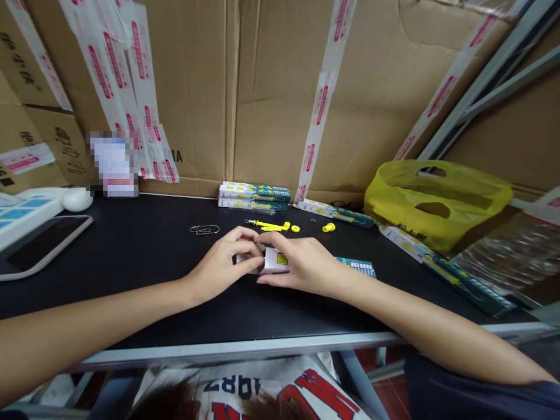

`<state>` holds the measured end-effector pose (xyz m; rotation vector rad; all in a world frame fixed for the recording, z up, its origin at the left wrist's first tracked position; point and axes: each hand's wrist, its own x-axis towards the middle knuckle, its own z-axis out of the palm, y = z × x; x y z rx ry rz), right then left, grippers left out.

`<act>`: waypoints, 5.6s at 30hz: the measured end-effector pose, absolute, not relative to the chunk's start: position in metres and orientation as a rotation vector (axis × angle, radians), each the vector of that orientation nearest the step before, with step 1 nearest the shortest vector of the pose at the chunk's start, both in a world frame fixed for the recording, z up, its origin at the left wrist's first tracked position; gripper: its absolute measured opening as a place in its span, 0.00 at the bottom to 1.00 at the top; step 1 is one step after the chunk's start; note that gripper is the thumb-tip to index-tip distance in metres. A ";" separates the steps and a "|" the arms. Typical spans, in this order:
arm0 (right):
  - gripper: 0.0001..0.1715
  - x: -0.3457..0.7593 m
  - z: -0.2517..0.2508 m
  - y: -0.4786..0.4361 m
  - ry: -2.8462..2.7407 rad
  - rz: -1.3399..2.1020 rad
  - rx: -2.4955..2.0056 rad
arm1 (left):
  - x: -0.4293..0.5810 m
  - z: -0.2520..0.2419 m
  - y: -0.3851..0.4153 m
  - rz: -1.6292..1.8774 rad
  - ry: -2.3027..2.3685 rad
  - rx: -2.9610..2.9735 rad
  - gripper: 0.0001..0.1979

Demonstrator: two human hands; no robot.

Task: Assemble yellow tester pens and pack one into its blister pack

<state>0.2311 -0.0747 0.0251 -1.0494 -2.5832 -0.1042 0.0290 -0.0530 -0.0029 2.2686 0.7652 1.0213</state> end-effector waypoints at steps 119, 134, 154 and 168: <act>0.20 0.275 -0.003 0.001 -1.933 0.494 -1.194 | -0.005 -0.003 0.012 1.738 0.953 1.312 0.13; 0.18 0.294 0.020 0.029 -1.894 -0.025 -1.152 | -0.002 0.016 0.009 1.683 1.005 1.429 0.14; 0.18 0.276 0.030 0.109 -1.973 -0.532 -1.523 | 0.007 0.024 0.111 1.504 1.241 1.871 0.18; 0.09 0.279 0.001 0.042 -2.606 -0.679 -1.238 | 0.031 -0.015 0.017 0.852 0.910 2.918 0.11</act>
